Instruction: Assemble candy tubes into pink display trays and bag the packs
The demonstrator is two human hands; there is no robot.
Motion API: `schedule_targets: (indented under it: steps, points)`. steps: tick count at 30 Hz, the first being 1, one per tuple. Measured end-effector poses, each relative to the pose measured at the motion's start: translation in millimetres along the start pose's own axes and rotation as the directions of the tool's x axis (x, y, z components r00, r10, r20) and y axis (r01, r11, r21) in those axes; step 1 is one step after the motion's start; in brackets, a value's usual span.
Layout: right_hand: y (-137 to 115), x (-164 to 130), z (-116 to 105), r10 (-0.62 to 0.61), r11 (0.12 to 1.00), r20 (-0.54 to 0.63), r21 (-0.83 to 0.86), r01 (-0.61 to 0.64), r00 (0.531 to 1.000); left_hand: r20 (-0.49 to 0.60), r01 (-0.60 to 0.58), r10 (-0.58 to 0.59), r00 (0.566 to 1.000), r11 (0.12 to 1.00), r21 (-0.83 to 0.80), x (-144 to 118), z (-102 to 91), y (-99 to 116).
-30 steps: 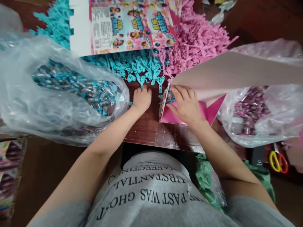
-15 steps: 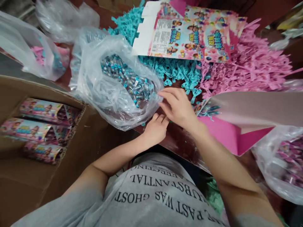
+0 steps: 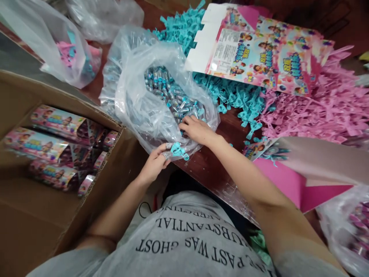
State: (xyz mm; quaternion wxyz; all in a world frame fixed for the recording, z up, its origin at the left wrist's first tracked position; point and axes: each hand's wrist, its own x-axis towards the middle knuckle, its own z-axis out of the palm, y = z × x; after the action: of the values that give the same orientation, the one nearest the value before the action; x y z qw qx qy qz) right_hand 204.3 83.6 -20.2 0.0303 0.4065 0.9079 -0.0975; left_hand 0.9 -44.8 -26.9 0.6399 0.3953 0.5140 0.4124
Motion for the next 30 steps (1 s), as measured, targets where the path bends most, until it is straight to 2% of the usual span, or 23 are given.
schedule_targets:
  steps: [3, 5, 8, 11, 14, 16, 19, 21, 24, 27, 30]
  points:
    - [8.2, -4.7, -0.6, -0.048, 0.998, -0.021, 0.036, 0.049, 0.999, 0.026, -0.068, 0.067, 0.997, 0.997, 0.037, 3.0, -2.5, 6.0]
    - [12.0, -12.2, -1.8, -0.060, 0.992, -0.093, 0.105, 0.070, 0.994, 0.010, -0.106, 0.105, 0.994, 0.989, 0.107, 1.1, -7.9, 8.0]
    - [11.9, -23.3, -2.5, -0.059, 0.973, -0.172, 0.211, 0.095, 0.983, -0.028, -0.095, 0.102, 0.994, 0.978, 0.187, -2.3, -20.0, 8.4]
    - [5.6, -23.1, -1.3, -0.092, 0.984, -0.105, 0.145, 0.107, 0.990, -0.039, -0.056, 0.064, 0.997, 0.981, 0.187, -0.5, -27.4, 7.5]
    - [2.6, -13.4, -0.3, -0.094, 0.994, 0.007, 0.056, 0.094, 0.996, -0.022, -0.041, 0.046, 0.999, 0.983, 0.181, 4.9, -25.7, 8.4]
    - [6.5, -10.2, -0.3, -0.081, 0.996, 0.066, 0.051, 0.077, 0.995, -0.007, -0.093, 0.097, 0.995, 0.974, 0.205, 7.5, -22.6, 10.4]
    - [15.5, -18.9, -1.3, -0.079, 0.994, 0.088, 0.077, 0.072, 0.993, -0.022, -0.178, 0.186, 0.982, 0.963, 0.202, 7.8, -19.6, 13.6]
    - [16.9, -32.1, -4.5, -0.080, 0.992, 0.056, 0.100, 0.074, 0.995, -0.022, -0.177, 0.184, 0.983, 0.967, 0.181, 6.5, -18.9, 14.6]
    - [6.1, -55.0, -14.7, -0.105, 0.976, -0.067, 0.186, 0.116, 0.992, 0.020, -0.157, 0.157, 0.987, 0.967, 0.199, 4.6, -17.2, 16.8]
    - [-13.8, -73.4, -27.0, -0.177, 0.906, -0.183, 0.353, 0.233, 0.967, 0.100, -0.171, 0.150, 0.984, 0.956, 0.240, 4.2, -13.3, 22.8]
    - [-28.0, -83.8, -35.2, -0.188, 0.843, -0.239, 0.458, 0.282, 0.953, 0.179, -0.210, 0.162, 0.970, 0.934, 0.289, 5.0, -8.2, 30.2]
